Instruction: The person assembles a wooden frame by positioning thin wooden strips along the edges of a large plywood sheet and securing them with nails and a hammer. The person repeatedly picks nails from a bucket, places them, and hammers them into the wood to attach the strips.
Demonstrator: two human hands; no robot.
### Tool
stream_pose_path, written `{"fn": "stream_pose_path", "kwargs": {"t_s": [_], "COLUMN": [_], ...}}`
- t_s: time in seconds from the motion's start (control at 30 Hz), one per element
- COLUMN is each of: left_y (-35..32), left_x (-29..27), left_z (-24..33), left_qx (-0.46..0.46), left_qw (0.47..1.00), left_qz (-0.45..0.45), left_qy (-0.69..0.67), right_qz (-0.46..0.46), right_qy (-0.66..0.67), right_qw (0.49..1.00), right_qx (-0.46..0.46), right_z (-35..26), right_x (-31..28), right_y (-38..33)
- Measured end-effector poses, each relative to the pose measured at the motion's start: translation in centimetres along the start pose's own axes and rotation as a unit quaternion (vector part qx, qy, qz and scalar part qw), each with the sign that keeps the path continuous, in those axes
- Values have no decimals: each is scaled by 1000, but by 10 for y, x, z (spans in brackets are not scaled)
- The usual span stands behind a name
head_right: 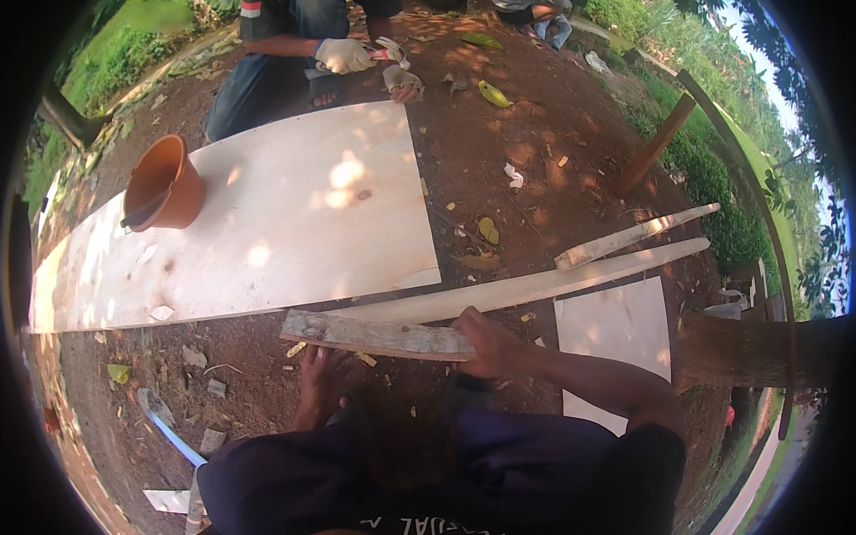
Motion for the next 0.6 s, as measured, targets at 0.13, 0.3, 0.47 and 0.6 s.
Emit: {"fn": "stream_pose_path", "kwargs": {"t_s": [0.13, 0.3, 0.47, 0.6], "left_y": [12, 18, 24, 25], "left_x": [10, 10, 8, -7], "left_z": [7, 23, 37, 37], "left_qx": [16, 50, 70, 64], "left_qw": [1000, 998, 992, 991], "left_qz": [0, -15, 8, 12], "left_qy": [-9, -38, -105, -117], "right_qz": [7, -18, -87, -219], "right_qy": [31, 52, 126, 166], "right_qw": [999, 998, 987, 958], "right_qx": [20, 24, 50, 81], "right_z": [-12, -17, 1, 5], "right_x": [-5, -4, 16, 36], "right_y": [10, 7, 3, 1]}}
Point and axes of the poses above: each hand's wrist, its own y-axis towards the middle knuckle, its own x-axis out of the palm, z = x × y, the point moved 9 cm from there along y, towards the middle knuckle, and after that the axes turned 8 degrees about -z, right-handed, at the moved point
